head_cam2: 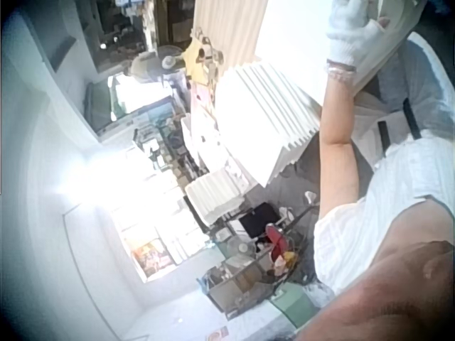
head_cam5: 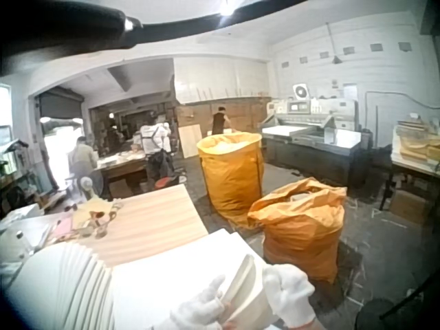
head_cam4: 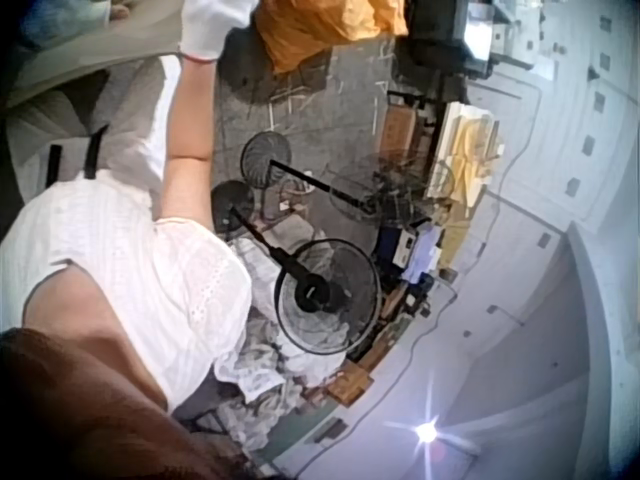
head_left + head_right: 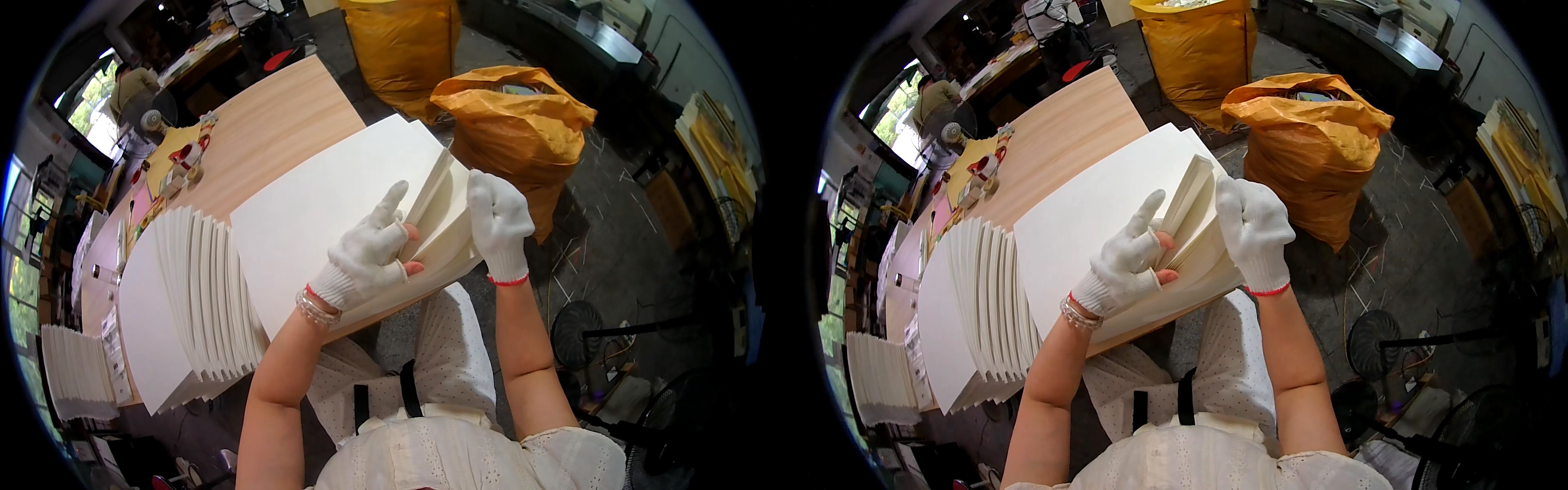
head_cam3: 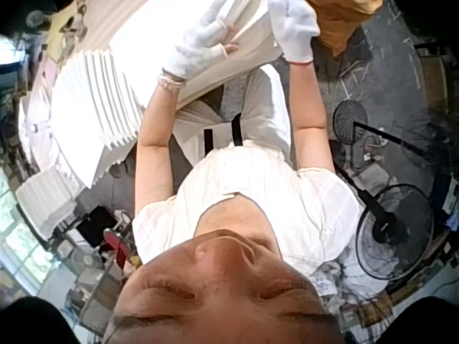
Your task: The person, wearing white gloves, repeatedly picks up stacks of white paper from a table and places them onto a growing pile. The action involves lifting, aligning, and setting down the paper sheets in a repetitive manner within a workshop environment.
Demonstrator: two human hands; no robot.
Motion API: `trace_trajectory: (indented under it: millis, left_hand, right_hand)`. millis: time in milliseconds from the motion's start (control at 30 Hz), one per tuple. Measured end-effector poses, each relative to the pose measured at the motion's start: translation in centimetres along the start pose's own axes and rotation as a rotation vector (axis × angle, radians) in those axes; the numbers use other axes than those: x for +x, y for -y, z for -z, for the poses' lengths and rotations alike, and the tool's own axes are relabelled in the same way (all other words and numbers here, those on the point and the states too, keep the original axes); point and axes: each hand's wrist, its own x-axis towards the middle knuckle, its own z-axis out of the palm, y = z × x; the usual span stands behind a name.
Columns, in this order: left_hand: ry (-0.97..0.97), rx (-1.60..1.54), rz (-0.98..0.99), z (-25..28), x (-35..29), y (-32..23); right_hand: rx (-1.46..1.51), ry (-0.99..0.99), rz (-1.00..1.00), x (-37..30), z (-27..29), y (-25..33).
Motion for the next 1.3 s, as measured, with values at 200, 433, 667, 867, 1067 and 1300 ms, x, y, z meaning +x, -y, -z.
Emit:
trace_trajectory:
  millis: [200, 433, 667, 867, 1067, 1300]
  left_hand:
    - [-0.031, -0.137, -0.073, -0.8, -0.3, 1.1]
    - [0.137, -0.105, -0.075, -0.1, 0.3, 0.9]
    - [0.019, -0.123, 0.035, -0.8, 0.0, 0.1]
    - [-0.003, -0.234, -0.001, -1.1, -0.3, 1.4]
    - [0.044, -0.126, -0.085, -0.7, -0.2, 1.1]
    - [0.027, -0.1, 0.011, -0.5, 0.0, 0.2]
  right_hand:
    - [0.025, 0.061, -0.02, 0.0, 0.3, -0.1]
    - [0.01, -0.018, -0.047, -0.3, -0.4, -0.5]
    - [-0.046, -0.069, 0.139, -0.2, -0.6, -0.9]
    - [0.018, -0.026, -0.032, -0.3, -0.3, -0.3]
    - [0.031, 0.018, -0.076, -0.1, -0.2, -0.1]
    - [0.041, -0.05, -0.061, -0.2, -0.8, -0.6]
